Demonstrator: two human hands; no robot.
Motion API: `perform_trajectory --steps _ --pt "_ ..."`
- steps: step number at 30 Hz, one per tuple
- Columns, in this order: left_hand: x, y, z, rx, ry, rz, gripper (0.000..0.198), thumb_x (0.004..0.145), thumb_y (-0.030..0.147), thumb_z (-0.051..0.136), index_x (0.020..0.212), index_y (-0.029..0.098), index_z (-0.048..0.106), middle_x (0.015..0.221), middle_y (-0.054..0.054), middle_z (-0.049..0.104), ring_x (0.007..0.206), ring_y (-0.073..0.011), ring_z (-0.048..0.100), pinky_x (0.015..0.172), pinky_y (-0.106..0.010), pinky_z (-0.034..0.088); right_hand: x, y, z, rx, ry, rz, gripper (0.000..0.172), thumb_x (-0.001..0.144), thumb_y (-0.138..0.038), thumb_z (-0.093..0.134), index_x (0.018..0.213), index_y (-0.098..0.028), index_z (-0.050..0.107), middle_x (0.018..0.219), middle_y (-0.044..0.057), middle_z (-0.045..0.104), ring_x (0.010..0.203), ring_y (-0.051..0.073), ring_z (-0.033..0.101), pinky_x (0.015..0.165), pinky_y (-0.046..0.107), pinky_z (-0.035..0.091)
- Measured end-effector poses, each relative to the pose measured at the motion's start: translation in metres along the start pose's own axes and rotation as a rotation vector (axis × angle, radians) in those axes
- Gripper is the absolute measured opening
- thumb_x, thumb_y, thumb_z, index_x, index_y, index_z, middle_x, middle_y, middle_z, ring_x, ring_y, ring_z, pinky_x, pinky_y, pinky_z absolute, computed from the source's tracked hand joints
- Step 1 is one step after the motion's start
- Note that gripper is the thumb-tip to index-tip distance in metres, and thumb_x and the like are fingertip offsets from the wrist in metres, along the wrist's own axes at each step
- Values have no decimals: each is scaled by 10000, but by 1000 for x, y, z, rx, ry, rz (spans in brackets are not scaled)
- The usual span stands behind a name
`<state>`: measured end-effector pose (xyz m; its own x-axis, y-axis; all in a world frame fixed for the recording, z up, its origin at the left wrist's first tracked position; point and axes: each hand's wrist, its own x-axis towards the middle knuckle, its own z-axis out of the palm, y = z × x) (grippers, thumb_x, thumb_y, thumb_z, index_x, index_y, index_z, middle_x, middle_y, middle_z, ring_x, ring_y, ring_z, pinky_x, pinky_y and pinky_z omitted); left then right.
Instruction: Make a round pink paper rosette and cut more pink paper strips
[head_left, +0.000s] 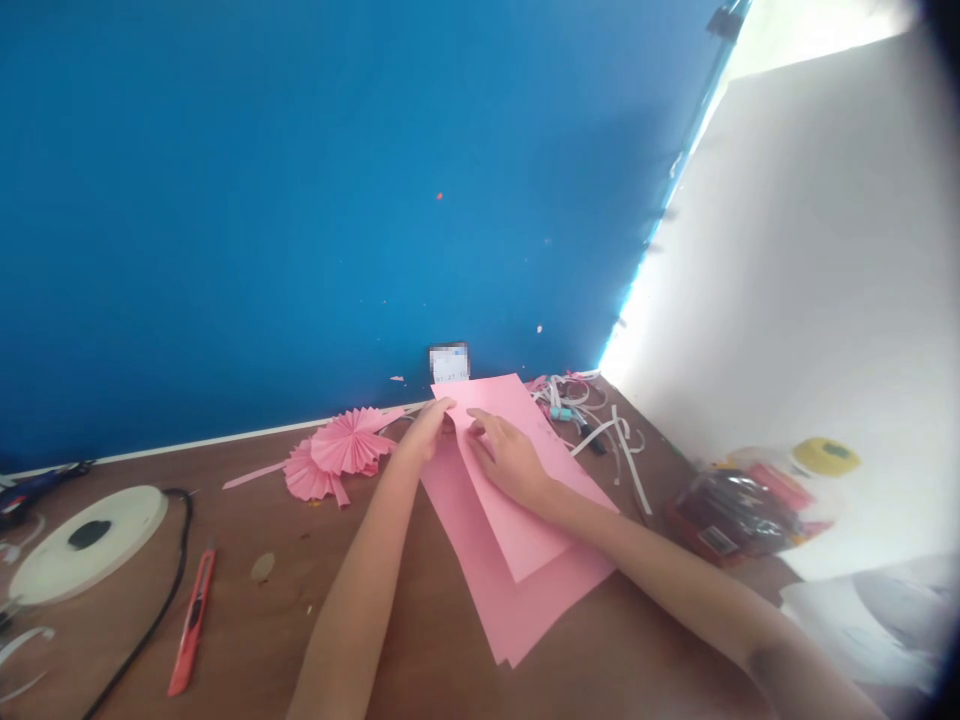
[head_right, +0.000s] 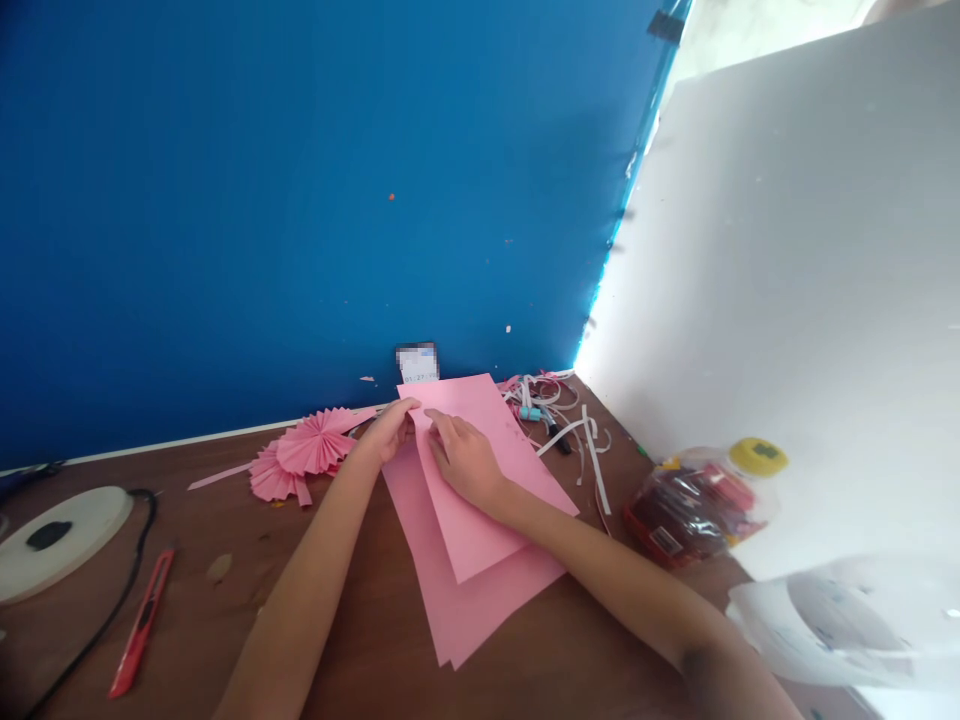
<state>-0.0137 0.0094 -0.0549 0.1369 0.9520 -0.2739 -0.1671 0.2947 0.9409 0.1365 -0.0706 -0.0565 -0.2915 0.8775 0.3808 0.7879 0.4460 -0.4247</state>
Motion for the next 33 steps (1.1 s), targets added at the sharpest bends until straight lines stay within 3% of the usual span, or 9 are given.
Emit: perform_trajectory --steps 6,13,19,27,33 --pt "-2 1 0 -23 -58 -1 203 661 259 632 810 173 526 647 32 533 514 -83 469 511 -223 369 -1 -1 -1 31 68 -32 397 940 -218 340 1334 -194 378 1097 91 614 1036 205 552 871 316 441" --pt "-6 4 1 -17 -108 2 249 668 285 664 836 180 512 608 55 493 484 -71 443 486 -214 329 0 -2 -6 12 44 -5 398 948 -238 349 1342 -189 365 1150 98 602 1033 197 556 857 308 450" --pt "-5 2 0 6 -147 9 253 684 320 672 844 176 538 666 33 522 534 -86 493 464 -203 324 0 4 0 -21 85 -66 361 952 -227 373 1307 -188 428 1043 76 669 969 196 589 846 310 441" --pt "-7 2 0 114 -225 15 366 761 356 600 1081 184 554 945 -59 645 758 -164 616 664 -281 477 1 20 11 -155 137 -209 394 915 -124 390 1302 -169 450 884 61 695 787 202 615 704 307 448" --pt "-2 -3 -4 219 -224 90 395 781 348 580 1145 197 560 1021 -65 652 832 -164 613 725 -264 465 5 23 5 -139 156 -189 458 880 -67 349 1323 -166 411 967 75 661 892 208 597 728 306 456"
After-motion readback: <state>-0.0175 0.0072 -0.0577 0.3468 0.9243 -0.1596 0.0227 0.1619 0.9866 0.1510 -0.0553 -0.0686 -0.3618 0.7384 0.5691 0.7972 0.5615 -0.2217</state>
